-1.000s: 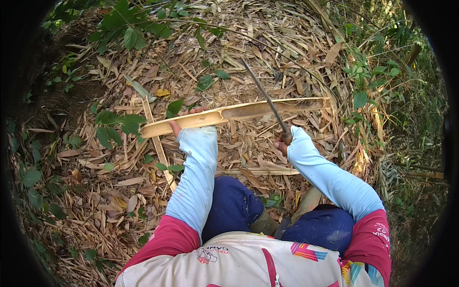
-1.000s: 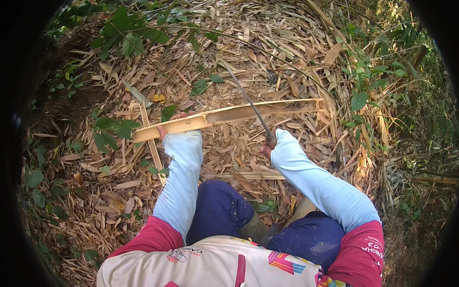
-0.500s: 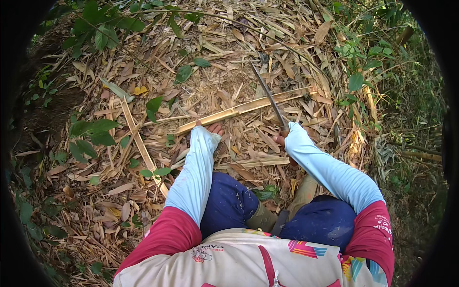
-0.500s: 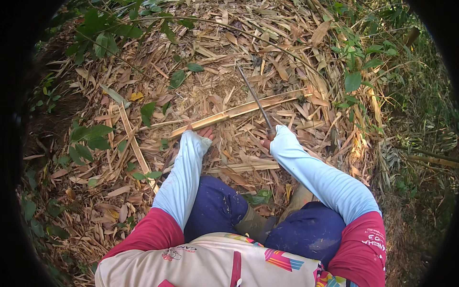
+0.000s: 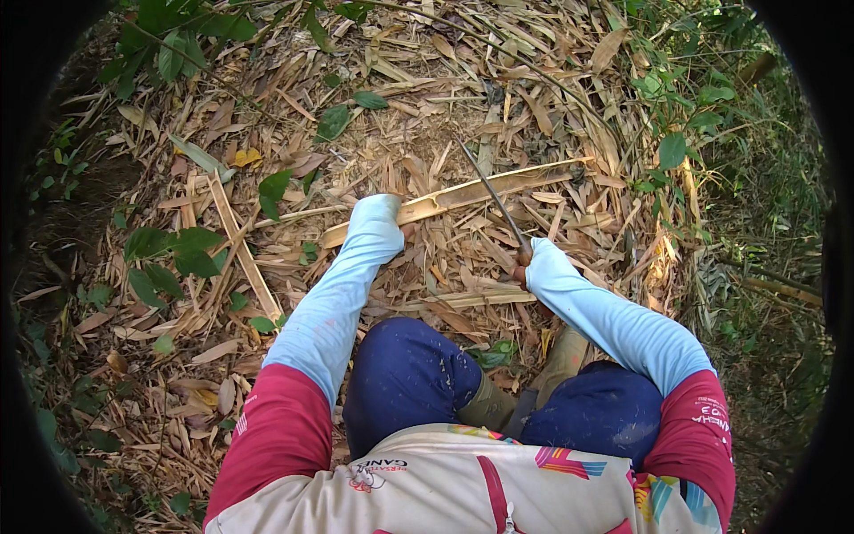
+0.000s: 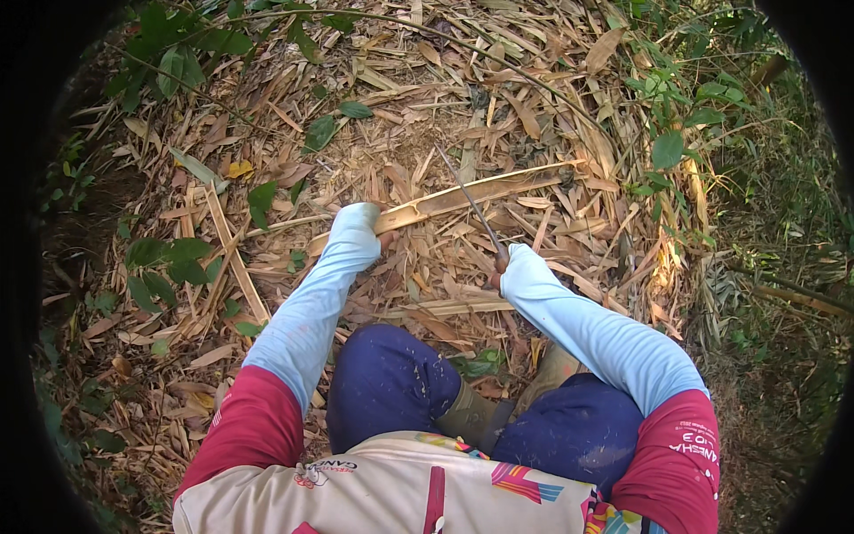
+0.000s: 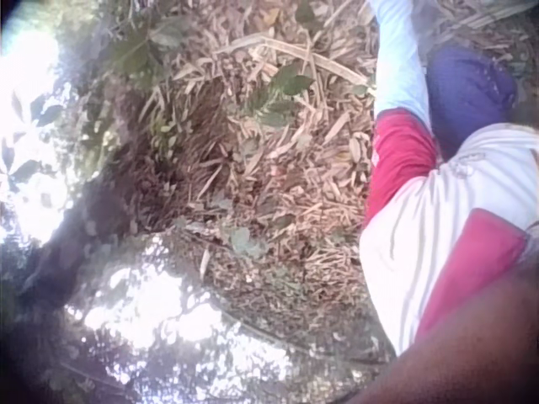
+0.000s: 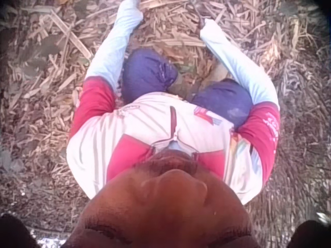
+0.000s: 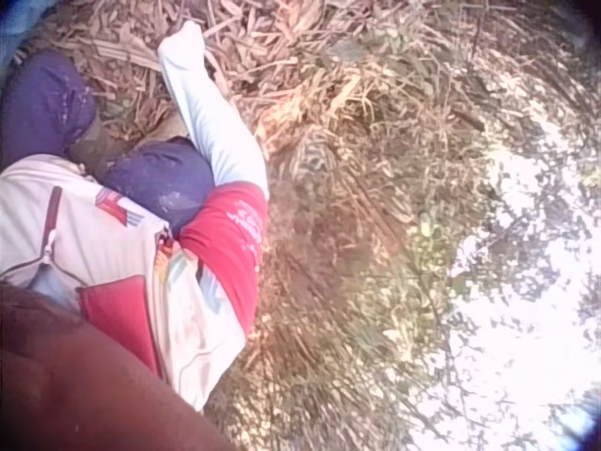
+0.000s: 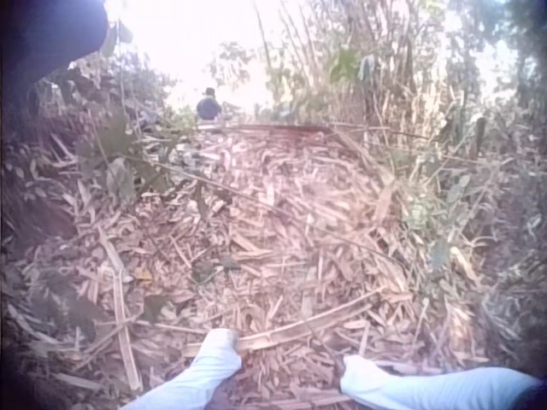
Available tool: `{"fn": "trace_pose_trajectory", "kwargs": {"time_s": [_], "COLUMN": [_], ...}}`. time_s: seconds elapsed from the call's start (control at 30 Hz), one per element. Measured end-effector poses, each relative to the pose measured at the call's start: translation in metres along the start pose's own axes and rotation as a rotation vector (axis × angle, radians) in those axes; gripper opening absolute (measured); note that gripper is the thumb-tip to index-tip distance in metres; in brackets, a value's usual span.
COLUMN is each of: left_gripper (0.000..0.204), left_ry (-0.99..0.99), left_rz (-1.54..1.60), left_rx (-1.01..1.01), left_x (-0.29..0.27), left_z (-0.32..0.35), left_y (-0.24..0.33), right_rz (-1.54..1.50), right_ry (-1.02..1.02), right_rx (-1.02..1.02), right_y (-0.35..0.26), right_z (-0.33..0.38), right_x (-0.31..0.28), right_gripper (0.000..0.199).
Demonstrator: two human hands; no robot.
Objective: The person sits on the forest floor and uses a large knife to split a long bamboo stalk lengthwise. They repeatedly strike the bamboo with the knife to separate it into thinner strips, occasionally adjusting their grip and the position of the bamboo.
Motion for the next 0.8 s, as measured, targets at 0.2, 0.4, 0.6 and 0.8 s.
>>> {"fn": "trace_pose_trajectory", "kwargs": {"time_s": [0.2,0.4,0.6,0.8], "left_gripper": [0.043,0.039,0.024,0.045], "left_ry": [-0.220,-0.110,-0.155,-0.022], "left_rz": [-0.115,0.157,0.005,-0.060], "left_rx": [-0.059,-0.139,-0.039,0.143], "left_x": [0.011,-0.013,0.001,0.003], "left_z": [-0.017,-0.022,-0.059,-0.053], "left_y": [0.001,-0.015,-0.028,-0.016], "right_rz": [-0.051,-0.073,0.134,0.216], "right_ry": [-0.007,0.015,0.115,0.192], "right_rx": [-0.121,-0.217,-0.229,-0.067], "right_y": [0.003,-0.052,-0.048,-0.071], "right_z": [-0.010,0.012,-0.014,-0.059], "right_x": [0.010,0.000,0.002,0.028], "right_gripper": [0.025,0.025,0.028,0.039]}}
Point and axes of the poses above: each hand's wrist, its own z-axis away from the middle knuckle, its own x-axis out of the palm, y = z × x, the point moved 9 cm from there along -z, towards the middle knuckle, and after that the axes turned 7 degrees about z, right-handed, at the moved point
